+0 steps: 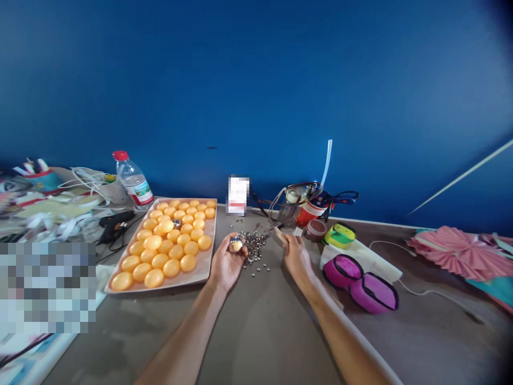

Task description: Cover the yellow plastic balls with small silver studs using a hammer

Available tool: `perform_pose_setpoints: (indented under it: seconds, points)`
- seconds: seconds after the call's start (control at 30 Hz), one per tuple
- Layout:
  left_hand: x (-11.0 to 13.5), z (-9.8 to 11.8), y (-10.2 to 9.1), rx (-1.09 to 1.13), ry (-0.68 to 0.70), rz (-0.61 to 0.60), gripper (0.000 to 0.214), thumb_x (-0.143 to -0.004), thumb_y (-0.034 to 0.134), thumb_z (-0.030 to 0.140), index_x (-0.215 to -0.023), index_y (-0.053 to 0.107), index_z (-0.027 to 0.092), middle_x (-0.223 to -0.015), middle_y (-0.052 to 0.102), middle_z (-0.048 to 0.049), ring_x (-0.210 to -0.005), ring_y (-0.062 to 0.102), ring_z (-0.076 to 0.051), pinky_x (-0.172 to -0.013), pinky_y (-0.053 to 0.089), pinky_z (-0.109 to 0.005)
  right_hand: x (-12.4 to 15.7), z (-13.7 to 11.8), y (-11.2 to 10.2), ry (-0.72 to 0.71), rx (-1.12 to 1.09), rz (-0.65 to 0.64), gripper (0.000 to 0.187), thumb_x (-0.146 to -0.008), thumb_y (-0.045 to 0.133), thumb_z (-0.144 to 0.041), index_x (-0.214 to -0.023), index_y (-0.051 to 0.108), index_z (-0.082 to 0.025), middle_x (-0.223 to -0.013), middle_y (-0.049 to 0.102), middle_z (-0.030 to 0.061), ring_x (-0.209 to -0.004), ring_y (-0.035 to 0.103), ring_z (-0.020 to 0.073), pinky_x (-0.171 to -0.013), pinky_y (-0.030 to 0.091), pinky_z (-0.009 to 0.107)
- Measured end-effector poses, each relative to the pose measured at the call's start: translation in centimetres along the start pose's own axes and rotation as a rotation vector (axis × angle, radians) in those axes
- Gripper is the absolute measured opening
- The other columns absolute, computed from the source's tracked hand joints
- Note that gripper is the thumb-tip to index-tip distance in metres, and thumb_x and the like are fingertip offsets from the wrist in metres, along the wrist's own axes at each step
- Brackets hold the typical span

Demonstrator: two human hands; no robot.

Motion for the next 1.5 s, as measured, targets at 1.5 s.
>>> perform_pose_setpoints:
  seconds: [1.5]
  points:
    - [0.4, -0.3, 0.6, -0.043, -0.006, -0.009, 0.027, -0.080, 0.059, 0.037, -0.100, 0.058, 0.019, -0.080, 0.061, -0.0045, -0.062, 0.056, -0.012, -0.061, 0.047, -0.024, 1.4, -4.5, 1.8, -0.058, -0.746, -0.278, 0.007, -0.074, 0.046, -0.020, -0.073, 0.052, -0.020, -0.068, 0.061, 0.0012, -0.054, 0.056, 0.0139, -0.054, 0.044, 0.026]
Point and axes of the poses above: each hand's wrist, its own x-axis away from the middle knuckle, its own y-axis out of the palm, z = x × y, the point moved 10 cm from there along -x, towards the middle knuckle
